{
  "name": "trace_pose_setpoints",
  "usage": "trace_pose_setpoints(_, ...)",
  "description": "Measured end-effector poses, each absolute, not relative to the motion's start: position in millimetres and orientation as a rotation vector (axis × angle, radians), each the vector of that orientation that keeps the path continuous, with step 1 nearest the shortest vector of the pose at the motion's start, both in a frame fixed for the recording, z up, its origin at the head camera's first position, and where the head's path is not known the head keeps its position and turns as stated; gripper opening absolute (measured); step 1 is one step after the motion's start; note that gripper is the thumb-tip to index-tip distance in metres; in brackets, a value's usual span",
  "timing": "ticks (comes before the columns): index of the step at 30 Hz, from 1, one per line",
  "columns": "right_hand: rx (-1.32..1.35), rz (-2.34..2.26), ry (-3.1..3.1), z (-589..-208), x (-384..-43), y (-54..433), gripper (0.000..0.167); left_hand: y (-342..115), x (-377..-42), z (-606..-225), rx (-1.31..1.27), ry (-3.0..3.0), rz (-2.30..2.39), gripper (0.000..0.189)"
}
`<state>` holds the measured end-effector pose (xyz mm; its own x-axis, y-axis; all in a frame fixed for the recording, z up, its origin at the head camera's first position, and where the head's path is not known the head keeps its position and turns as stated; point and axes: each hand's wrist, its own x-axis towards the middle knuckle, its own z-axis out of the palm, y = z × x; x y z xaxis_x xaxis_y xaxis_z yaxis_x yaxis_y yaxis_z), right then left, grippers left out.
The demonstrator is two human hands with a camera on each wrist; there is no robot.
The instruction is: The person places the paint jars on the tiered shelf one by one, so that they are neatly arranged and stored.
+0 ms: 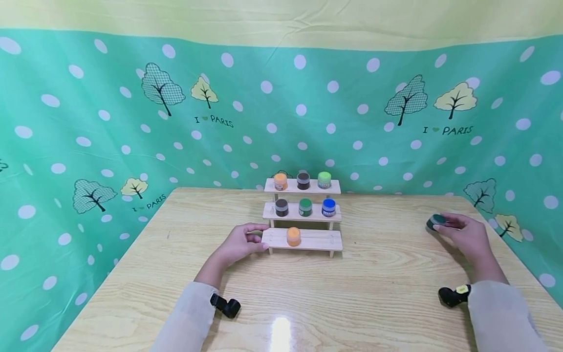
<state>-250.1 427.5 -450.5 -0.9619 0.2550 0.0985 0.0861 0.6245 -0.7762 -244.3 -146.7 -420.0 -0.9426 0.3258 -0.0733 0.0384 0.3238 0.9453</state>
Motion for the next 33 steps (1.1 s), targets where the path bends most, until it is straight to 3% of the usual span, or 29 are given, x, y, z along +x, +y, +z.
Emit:
trace_pose_setpoints(11,-0.173,1.244,-2.669,-439.7,-240.3,415.9,0.071,-145.9,-242.6,-416.6,0.318,2.374,1.64,0.053)
trace_pose_setpoints(20,-0.073,1.278,-2.582,-425.0,-235.2,399.0,0.064,-152.1,-261.7,-445.5,0.3,2.34,1.659,0.056)
trace_pose_setpoints(33,0.12,1.338,-2.554,-403.1,-227.1,365.8,0.052,-152.5,-263.2,-447.1,0.279,2.341,1.664,0.054)
